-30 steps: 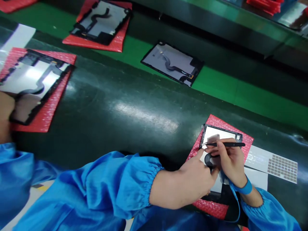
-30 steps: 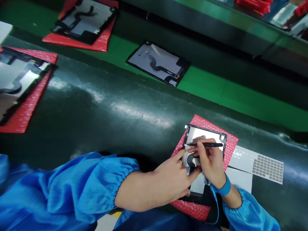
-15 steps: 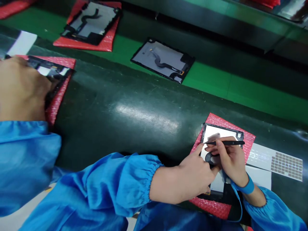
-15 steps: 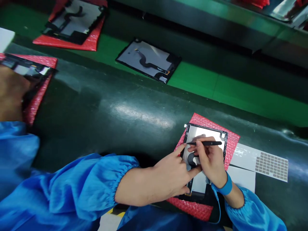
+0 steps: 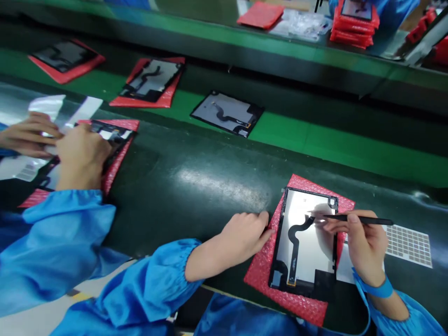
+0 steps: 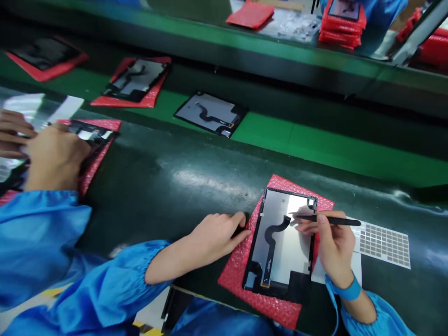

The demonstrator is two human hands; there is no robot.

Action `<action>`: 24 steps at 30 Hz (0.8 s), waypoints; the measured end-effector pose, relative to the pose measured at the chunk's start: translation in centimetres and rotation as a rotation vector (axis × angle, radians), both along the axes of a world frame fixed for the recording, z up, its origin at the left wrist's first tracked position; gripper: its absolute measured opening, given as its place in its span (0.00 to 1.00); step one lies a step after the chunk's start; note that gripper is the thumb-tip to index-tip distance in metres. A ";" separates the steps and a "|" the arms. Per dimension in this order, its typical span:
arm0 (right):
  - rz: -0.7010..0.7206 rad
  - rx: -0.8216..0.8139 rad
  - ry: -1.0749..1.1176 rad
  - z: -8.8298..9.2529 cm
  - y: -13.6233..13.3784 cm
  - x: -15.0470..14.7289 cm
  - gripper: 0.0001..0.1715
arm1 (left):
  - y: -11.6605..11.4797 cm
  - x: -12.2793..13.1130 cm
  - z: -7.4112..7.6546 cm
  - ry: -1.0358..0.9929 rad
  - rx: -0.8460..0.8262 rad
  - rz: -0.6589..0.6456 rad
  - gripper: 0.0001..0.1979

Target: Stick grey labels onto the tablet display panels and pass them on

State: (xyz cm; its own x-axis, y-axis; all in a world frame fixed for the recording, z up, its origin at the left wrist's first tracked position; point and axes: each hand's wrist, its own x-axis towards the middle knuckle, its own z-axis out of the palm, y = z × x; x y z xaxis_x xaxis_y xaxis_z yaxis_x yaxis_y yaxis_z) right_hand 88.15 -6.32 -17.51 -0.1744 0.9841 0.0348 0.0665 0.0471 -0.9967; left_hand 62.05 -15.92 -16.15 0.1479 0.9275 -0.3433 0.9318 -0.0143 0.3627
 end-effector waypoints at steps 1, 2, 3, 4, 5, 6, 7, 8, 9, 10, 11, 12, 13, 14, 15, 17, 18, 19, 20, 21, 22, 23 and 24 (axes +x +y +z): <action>-0.029 0.010 -0.012 -0.2 0.4 1.1 0.12 | -0.3 -0.2 -0.3 -0.024 -0.031 0.021 0.13; -0.060 0.018 -0.021 -0.5 0.7 2.1 0.13 | -0.6 -0.2 -0.5 -0.069 -0.050 0.041 0.12; -0.086 0.022 -0.026 -0.9 1.0 3.0 0.14 | -0.7 -0.2 -0.6 -0.127 -0.056 0.064 0.11; -0.109 0.020 -0.029 -1.4 1.3 3.9 0.14 | -0.8 0.0 -0.7 -0.195 -0.049 0.095 0.11; -0.127 0.016 -0.029 -1.9 1.6 4.6 0.15 | -0.8 0.3 -0.7 -0.280 -0.036 0.129 0.10; -0.143 0.009 -0.026 -2.4 1.7 5.2 0.16 | -0.7 0.6 -0.7 -0.388 -0.021 0.167 0.10; -0.157 0.000 -0.019 -2.9 1.9 5.7 0.16 | -0.5 0.9 -0.7 -0.517 -0.007 0.215 0.11; -0.167 -0.010 -0.010 -3.4 2.0 6.1 0.16 | -0.2 1.3 -0.7 -0.662 0.005 0.274 0.12; -0.174 -0.023 -0.001 -3.8 2.0 6.4 0.16 | 0.1 1.6 -0.9 -0.819 0.003 0.336 0.12; -0.181 -0.035 0.011 -4.2 2.1 6.6 0.17 | 0.5 2.0 -1.0 -0.973 -0.015 0.399 0.13; -0.186 -0.048 0.028 -4.6 2.1 6.8 0.17 | 0.9 2.3 -1.3 -1.108 -0.040 0.451 0.14; -0.193 -0.062 0.049 -4.9 2.2 6.9 0.17 | 1.5 2.6 -1.6 -1.211 -0.061 0.489 0.18; -0.203 -0.075 0.072 -5.1 2.3 7.0 0.18 | 2.2 2.7 -1.9 -1.274 -0.064 0.516 0.22; -0.215 -0.085 0.096 -5.4 2.4 7.1 0.18 | 3.2 2.7 -2.2 -1.300 -0.044 0.538 0.25; -0.225 -0.094 0.118 -5.6 2.4 7.0 0.19 | 4.3 2.5 -2.5 -1.298 -0.003 0.558 0.26; -0.239 -0.114 0.137 -5.8 2.6 6.9 0.21 | 7.7 1.6 -3.1 -1.259 0.109 0.600 0.26; -0.245 -0.125 0.134 -5.8 2.6 6.8 0.23 | 9.8 1.1 -3.3 -1.238 0.157 0.616 0.26; -0.248 -0.137 0.128 -5.8 2.7 6.6 0.25 | 12.3 0.6 -3.5 -1.220 0.195 0.628 0.25; -0.249 -0.148 0.123 -5.8 2.7 6.4 0.27 | 14.9 0.3 -3.7 -1.196 0.227 0.642 0.24; -0.251 -0.157 0.122 -5.7 2.7 6.2 0.30 | 17.7 0.0 -3.8 -1.166 0.256 0.658 0.21; -0.248 -0.166 0.123 -5.7 2.7 6.1 0.32 | 20.4 -0.1 -3.9 -1.132 0.282 0.672 0.18; -0.244 -0.175 0.125 -5.7 2.8 6.1 0.34 | 22.9 0.0 -3.9 -1.095 0.306 0.685 0.15; -0.240 -0.185 0.122 -5.8 2.8 6.1 0.36 | 25.2 0.1 -3.9 -1.054 0.327 0.694 0.15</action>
State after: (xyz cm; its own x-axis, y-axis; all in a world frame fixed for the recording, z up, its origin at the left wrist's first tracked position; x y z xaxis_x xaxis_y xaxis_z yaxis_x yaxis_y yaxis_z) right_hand 94.27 -3.50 -23.29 0.0582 0.9881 -0.1423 -0.0670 -0.1384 -0.9881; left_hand 62.17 9.33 -20.08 -0.3348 0.9368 -0.1018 0.0512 0.1259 0.9907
